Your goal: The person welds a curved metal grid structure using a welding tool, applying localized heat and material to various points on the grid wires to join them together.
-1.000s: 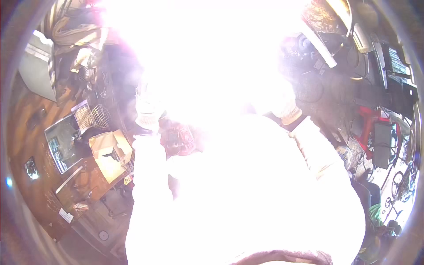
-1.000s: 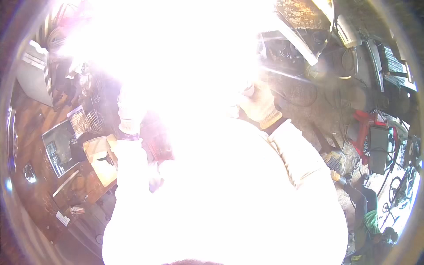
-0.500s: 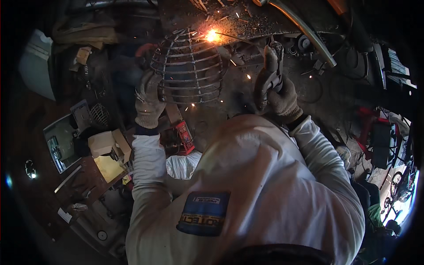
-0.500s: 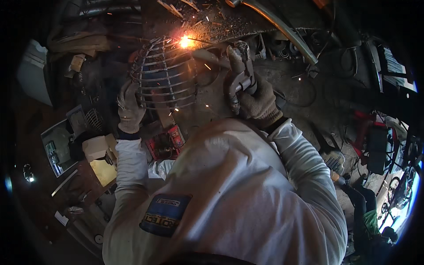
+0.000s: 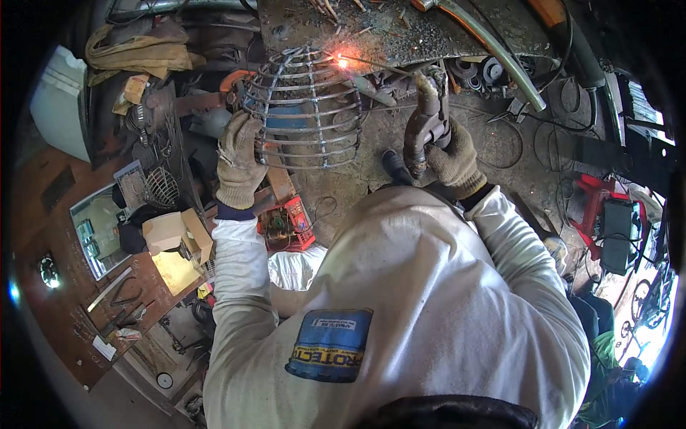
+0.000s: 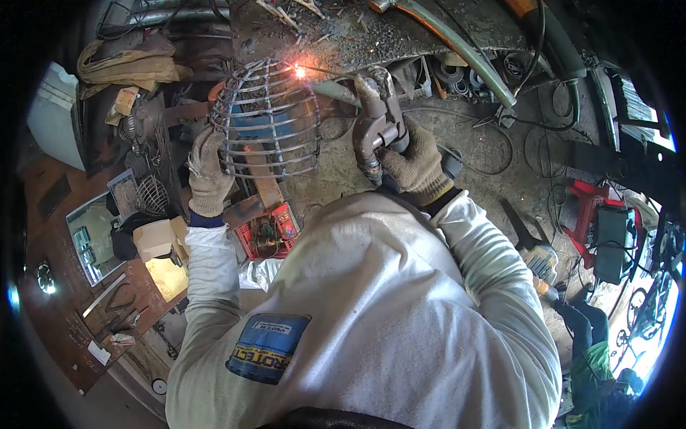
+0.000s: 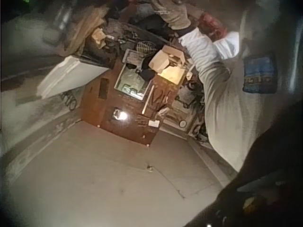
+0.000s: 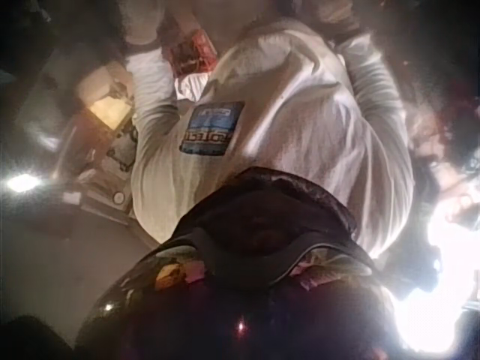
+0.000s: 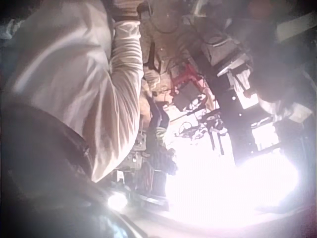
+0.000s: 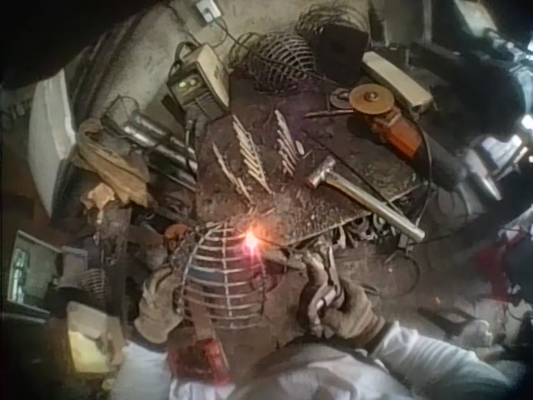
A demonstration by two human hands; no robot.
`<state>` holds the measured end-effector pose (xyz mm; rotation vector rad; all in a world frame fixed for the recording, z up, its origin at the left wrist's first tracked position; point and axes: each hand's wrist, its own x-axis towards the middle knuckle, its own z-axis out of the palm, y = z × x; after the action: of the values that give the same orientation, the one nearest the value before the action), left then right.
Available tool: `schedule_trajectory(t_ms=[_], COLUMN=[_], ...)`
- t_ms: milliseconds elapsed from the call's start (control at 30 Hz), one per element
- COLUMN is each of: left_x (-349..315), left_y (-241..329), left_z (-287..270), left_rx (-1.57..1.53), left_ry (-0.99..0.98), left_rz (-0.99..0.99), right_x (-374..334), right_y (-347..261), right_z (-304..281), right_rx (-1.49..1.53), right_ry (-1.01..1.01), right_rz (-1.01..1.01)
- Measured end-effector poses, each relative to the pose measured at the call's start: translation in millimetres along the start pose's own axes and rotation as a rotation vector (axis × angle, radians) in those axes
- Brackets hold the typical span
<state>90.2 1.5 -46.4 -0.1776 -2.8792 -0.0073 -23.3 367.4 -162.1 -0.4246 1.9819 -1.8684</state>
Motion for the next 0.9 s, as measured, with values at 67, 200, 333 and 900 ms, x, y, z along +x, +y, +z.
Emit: schedule_trajectory(t_ms=[67,200,333,900], left_x=[-0.3,0.3,5.0,7.3], left_y=[0.5,2.0,6.5,-7.2], left_z=[-0.4,-1.0,-6.3,7.2], left_rx=[0.004,-0.009,0.013,-0.096], left_ry=[-0.007,0.004,-0.012,0.076], left_rz=[-0.009,-0.004,0.008,0.153], right_x=[1.0,0.8,2.2,10.7], right_y=[-1.9,-10.8,-12.8,15.3], right_z=[1.0,5.0,5.2,15.6], right_rx=[-0.013,0.04,0.075,0.553], right_ry=[-0.007,-0.002,-0.013,-0.318], right_rz=[-0.01,0.037,0.023,0.157])
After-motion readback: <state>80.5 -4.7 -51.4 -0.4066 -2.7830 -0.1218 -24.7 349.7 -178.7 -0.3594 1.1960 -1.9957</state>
